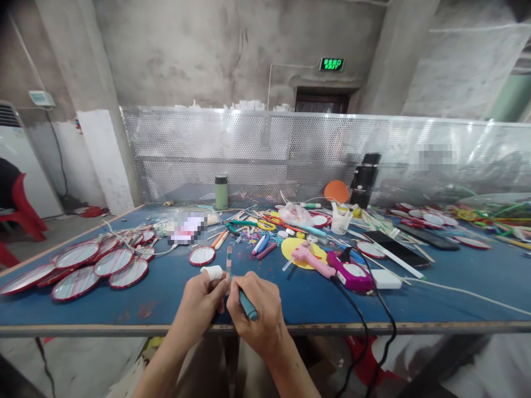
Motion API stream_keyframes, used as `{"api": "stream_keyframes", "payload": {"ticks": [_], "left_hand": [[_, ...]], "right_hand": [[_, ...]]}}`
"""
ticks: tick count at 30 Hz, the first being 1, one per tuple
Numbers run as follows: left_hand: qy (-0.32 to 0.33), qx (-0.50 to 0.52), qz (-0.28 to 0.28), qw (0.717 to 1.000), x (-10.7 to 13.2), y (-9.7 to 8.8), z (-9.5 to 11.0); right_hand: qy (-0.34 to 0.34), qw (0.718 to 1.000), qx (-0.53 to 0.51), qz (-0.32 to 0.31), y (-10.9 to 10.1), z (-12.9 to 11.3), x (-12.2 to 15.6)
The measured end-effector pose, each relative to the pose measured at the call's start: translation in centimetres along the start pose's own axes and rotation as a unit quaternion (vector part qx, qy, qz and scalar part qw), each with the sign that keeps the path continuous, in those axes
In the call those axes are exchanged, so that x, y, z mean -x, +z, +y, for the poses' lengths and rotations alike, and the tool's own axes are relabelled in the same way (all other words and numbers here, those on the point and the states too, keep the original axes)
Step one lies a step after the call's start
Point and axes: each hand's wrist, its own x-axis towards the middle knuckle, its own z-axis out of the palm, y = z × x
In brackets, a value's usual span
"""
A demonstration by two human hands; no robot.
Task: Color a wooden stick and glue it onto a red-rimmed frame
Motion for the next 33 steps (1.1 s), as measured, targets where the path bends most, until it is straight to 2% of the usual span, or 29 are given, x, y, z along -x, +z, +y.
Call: {"api": "stream_keyframes", "payload": {"ticks": [16,33], "left_hand": [[0.011,-0.003,0.009,1.0,-0.11,0.08,-0.38],[0.008,-0.013,0.01,1.0,-0.02,0.07,-0.25]], "right_hand": [[-0.006,0.999,-0.026,-0.026,0.16,0.01,-0.09],[-0.008,1.0,-0.01,-0.019,0.1,-0.01,0.0]]}}
